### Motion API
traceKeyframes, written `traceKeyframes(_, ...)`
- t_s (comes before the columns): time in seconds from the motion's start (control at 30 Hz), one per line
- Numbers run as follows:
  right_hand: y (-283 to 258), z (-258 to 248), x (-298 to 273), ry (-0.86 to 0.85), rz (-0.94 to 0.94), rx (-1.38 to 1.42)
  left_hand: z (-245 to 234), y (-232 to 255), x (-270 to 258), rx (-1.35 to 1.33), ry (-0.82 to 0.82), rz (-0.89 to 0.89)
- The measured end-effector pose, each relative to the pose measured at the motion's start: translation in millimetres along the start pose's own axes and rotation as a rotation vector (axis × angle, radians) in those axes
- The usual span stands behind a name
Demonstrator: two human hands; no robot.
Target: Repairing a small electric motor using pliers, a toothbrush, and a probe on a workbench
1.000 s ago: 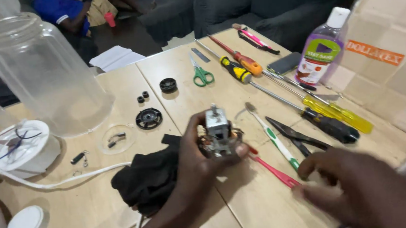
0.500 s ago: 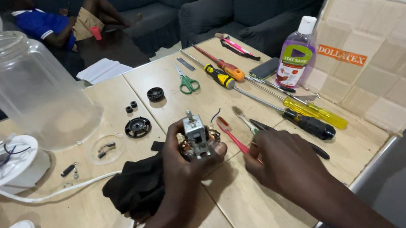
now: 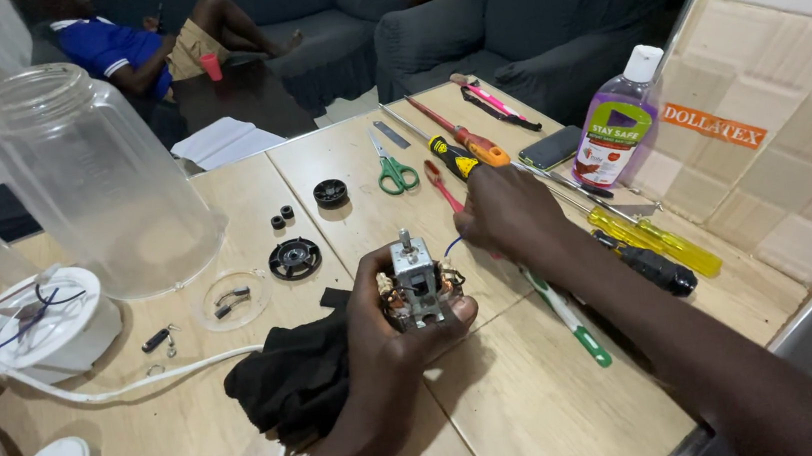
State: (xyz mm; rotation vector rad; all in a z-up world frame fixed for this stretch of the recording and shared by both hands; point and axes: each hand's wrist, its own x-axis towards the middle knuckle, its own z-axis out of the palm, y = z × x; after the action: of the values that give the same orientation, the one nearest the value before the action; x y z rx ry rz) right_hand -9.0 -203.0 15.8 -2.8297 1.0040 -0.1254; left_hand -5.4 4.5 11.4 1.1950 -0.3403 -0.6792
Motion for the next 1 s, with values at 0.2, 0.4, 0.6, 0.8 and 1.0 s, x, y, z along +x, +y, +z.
traceKeyframes(0.2, 8.6, -0.1, 24.2, 0.134, -0.145, 0.059, -2.2, -5.1, 3.4, 0.031, 0.008, 0.019)
traceKeyframes(0.4, 19.3, -30.2, -71.5, 0.085, 0.036, 0.031, -5.1, -11.8, 7.8, -0.017, -0.008, 0.057)
traceKeyframes(0.6, 34.3, -7.8, -125.7, -0.021, 0.134, -0.112, -0.2, -3.7, 3.7, 0.065, 0.008, 0.031)
traceKeyframes(0.8, 16.2, -1.3, -106.4, -0.01, -0.011, 0.035, -3.6, -10.1, 6.7, 0.053, -0.018, 0.106)
traceKeyframes(1.0, -12.0, 3.5, -49.4, 0.048, -0.216, 0.175, -5.1, -17.0, 11.6, -0.056, -0.005, 0.178)
